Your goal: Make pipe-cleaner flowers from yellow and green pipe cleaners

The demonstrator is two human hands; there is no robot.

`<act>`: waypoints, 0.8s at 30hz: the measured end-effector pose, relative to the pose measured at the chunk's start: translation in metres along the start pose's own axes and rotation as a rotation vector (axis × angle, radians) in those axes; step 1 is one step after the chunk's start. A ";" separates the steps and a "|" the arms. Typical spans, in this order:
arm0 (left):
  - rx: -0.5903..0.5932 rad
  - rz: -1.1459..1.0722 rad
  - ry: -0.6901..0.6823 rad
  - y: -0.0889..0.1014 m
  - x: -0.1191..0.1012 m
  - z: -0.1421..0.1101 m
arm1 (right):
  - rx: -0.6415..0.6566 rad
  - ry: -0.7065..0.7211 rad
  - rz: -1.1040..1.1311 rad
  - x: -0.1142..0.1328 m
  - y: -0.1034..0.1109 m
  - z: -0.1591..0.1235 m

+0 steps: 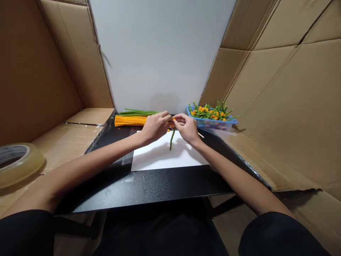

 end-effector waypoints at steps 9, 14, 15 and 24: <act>-0.101 -0.090 -0.040 0.011 0.001 0.004 | -0.103 0.176 -0.054 0.034 0.004 -0.015; -0.096 -0.075 -0.151 0.008 -0.006 0.004 | -0.130 0.207 -0.012 0.033 0.004 -0.013; -0.082 -0.074 -0.155 0.005 -0.006 0.004 | -0.128 0.187 0.009 0.029 0.005 -0.011; -0.055 -0.064 -0.077 0.012 0.006 0.009 | -0.027 0.047 0.186 0.008 0.001 0.000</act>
Point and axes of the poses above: each hand's wrist, its own z-axis towards the middle knuckle, its own y-axis out of the back of the hand, x = y × z, the point moved 10 cm from there along z, towards the middle knuckle, and after that the axes turned 1 degree about z, right-handed, at the moved point
